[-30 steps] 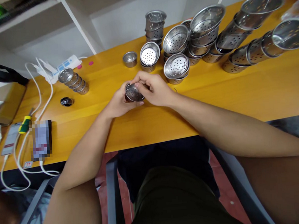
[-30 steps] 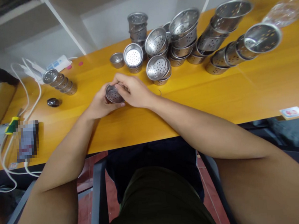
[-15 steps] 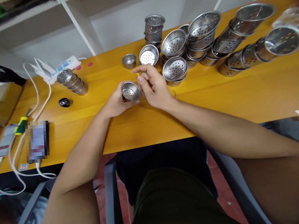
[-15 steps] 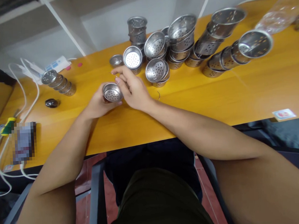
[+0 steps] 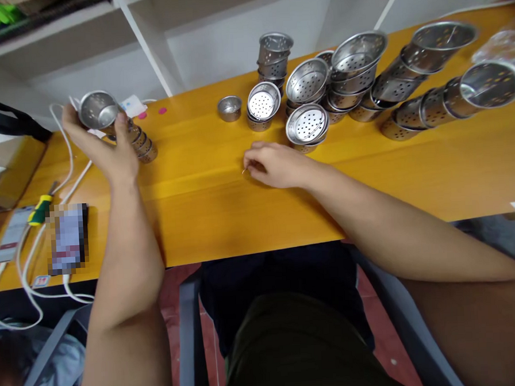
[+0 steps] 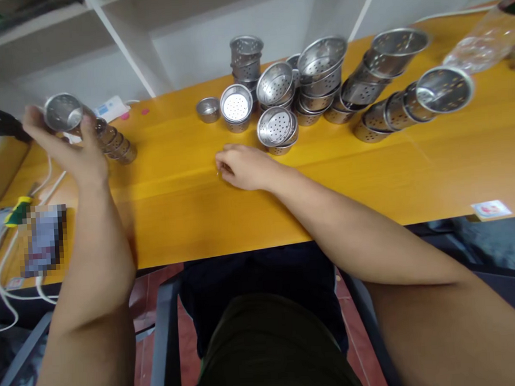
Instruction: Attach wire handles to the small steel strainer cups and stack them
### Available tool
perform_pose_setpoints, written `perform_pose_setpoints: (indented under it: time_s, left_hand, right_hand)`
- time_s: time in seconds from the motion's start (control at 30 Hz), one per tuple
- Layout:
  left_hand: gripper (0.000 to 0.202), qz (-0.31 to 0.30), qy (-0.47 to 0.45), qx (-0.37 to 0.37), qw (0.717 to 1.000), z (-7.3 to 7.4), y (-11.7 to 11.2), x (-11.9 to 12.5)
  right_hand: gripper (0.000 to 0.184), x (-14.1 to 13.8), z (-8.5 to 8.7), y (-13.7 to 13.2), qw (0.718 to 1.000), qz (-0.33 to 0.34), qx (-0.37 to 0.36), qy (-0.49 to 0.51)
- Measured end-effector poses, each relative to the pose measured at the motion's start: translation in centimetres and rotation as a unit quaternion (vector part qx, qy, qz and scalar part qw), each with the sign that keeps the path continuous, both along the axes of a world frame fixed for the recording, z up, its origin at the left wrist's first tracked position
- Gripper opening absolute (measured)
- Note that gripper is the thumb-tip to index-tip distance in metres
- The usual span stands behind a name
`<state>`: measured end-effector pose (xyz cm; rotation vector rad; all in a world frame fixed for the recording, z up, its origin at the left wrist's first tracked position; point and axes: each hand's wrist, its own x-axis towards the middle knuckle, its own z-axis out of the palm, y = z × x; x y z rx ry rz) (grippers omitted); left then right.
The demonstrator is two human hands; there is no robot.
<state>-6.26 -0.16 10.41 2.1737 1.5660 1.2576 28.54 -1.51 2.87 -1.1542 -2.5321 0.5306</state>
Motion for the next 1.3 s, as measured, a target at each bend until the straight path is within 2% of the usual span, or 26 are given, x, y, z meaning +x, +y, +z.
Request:
perform_pose_setpoints:
  time_s: [0.13,0.27,0.33,0.47,0.73,0.87,0.93,1.0,1.03,1.1,1.17,1.23,1.3]
  left_hand:
    - [0.091,0.117,-0.037,0.007,0.992,-1.8,0.6,-2.6]
    - [0.071,0.286,-0.100,0.068,0.951,-3.9,2.9,-5.6]
    - [0.068,0.299,-0.103,0.083,0.945,-4.6,4.0,-6.5]
    - [0.067,0.286,-0.106,0.087,0.948,-5.3,4.8,-6.5]
    - [0.065,0.306,-0.118,0.071,0.942,-4.8,4.7,-6.5]
    - [0.064,0.303,-0.107,0.068,0.945,-5.2,4.7,-6.7]
    - [0.073,0.296,-0.095,0.068,0.948,-5.7,4.9,-7.0]
    - [0.092,0.298,-0.067,0.082,0.949,-6.2,5.4,-7.7]
    - [0.100,0.306,-0.048,0.098,0.946,-6.4,5.7,-8.0]
    - [0.102,0.316,-0.017,0.162,0.935,-6.6,6.2,-8.4]
    - [0.097,0.268,0.002,0.245,0.932,-6.7,6.3,-7.9]
    - [0.085,0.161,0.012,0.311,0.937,-6.8,5.7,-6.1]
    - [0.067,0.060,0.026,0.309,0.949,-7.2,4.9,-3.2]
  right_hand:
    - [0.020,-0.5,-0.2,-0.1,1.000,-0.015,-0.011,-0.011]
    - [0.021,-0.4,0.0,-0.1,1.000,-0.023,-0.018,-0.011]
    - [0.020,-0.4,-0.1,-0.1,1.000,-0.023,-0.018,-0.006]
    - [0.017,-0.3,-0.4,0.0,1.000,-0.017,-0.024,0.005]
    - [0.016,-0.4,-0.9,0.0,0.999,-0.005,-0.030,0.027]
    - [0.016,-0.5,-1.1,0.1,0.998,0.001,-0.029,0.050]
    - [0.015,-0.5,-1.1,0.1,0.998,0.001,-0.025,0.063]
    - [0.015,-0.4,-1.0,0.1,0.997,0.001,-0.017,0.075]
    - [0.015,-0.4,-0.9,0.1,0.997,-0.001,-0.015,0.078]
    - [0.015,-0.5,-0.8,0.0,0.997,-0.003,-0.013,0.079]
    - [0.016,-0.7,-0.6,-0.2,0.997,-0.004,-0.014,0.074]
    - [0.017,-1.0,-0.4,-0.4,0.998,-0.004,-0.012,0.065]
    - [0.017,-1.3,-0.3,-0.7,0.998,-0.005,-0.010,0.057]
